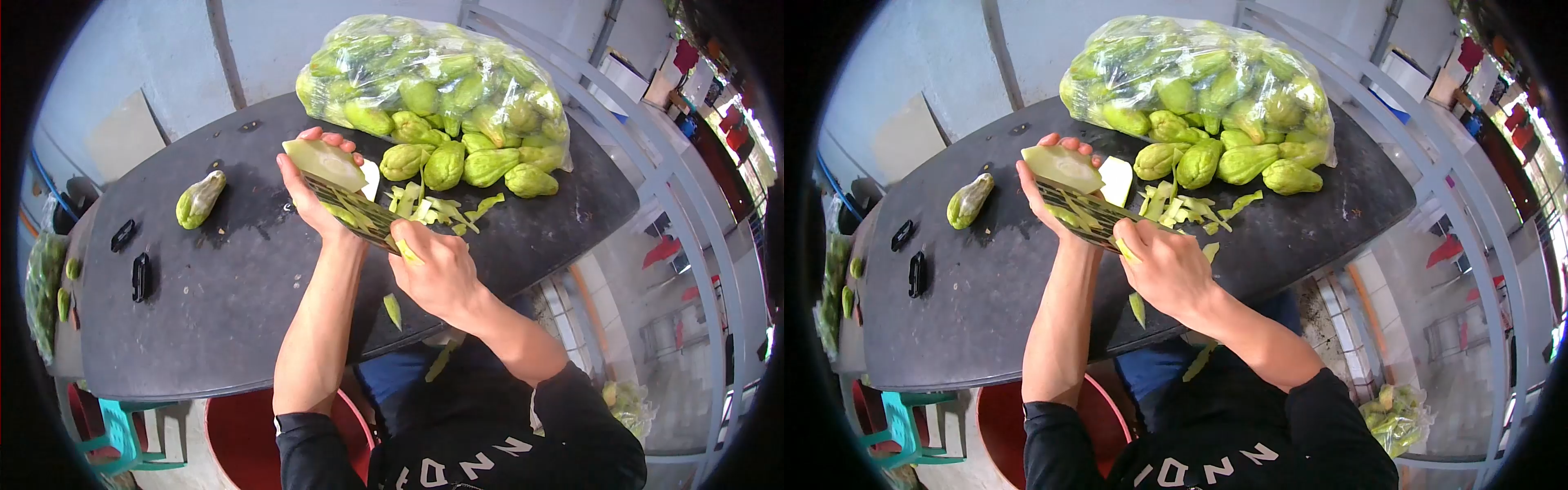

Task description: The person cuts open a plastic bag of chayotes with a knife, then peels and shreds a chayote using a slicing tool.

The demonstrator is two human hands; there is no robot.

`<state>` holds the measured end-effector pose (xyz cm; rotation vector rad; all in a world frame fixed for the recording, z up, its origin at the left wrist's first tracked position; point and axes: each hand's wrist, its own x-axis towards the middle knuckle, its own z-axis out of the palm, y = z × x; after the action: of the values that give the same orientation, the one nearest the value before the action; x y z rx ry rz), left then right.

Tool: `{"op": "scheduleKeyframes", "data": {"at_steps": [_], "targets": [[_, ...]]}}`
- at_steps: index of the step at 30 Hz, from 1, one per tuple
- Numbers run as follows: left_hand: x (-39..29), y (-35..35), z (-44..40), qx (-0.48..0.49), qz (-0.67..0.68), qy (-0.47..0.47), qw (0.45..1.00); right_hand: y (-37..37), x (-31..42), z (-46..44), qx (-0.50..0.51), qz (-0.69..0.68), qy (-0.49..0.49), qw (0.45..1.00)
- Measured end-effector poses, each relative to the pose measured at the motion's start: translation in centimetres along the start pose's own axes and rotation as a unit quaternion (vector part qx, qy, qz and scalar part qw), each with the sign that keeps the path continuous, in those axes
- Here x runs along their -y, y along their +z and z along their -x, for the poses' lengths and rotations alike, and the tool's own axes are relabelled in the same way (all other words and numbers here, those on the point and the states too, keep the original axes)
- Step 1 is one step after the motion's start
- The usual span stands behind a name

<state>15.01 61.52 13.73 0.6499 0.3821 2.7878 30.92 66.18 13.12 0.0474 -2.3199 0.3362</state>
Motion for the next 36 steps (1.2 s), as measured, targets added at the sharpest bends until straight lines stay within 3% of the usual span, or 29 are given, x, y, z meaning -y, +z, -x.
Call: {"op": "scheduleKeyframes", "data": {"at_steps": [11,24,29,36], "targets": [[0.3,-0.1,0.1,0.068,0.041,-0.009,0.997,1.0,0.1,-1.3,-0.022,0.044,-0.003,0.999],[-0.2,0.1,-0.3,0.041,0.059,-0.024,0.997,1.4,1.1,-2.5,0.004,0.045,0.024,0.999],[-0.1,0.4,-0.3,-0.047,-0.118,0.021,0.992,1.1,1.2,-3.1,0.027,-0.060,0.082,0.994],[0.0,0.5,-0.6,-0.028,-0.210,0.038,0.977,-1.1,-0.5,-4.4,0.067,-0.171,0.100,0.978]]}}
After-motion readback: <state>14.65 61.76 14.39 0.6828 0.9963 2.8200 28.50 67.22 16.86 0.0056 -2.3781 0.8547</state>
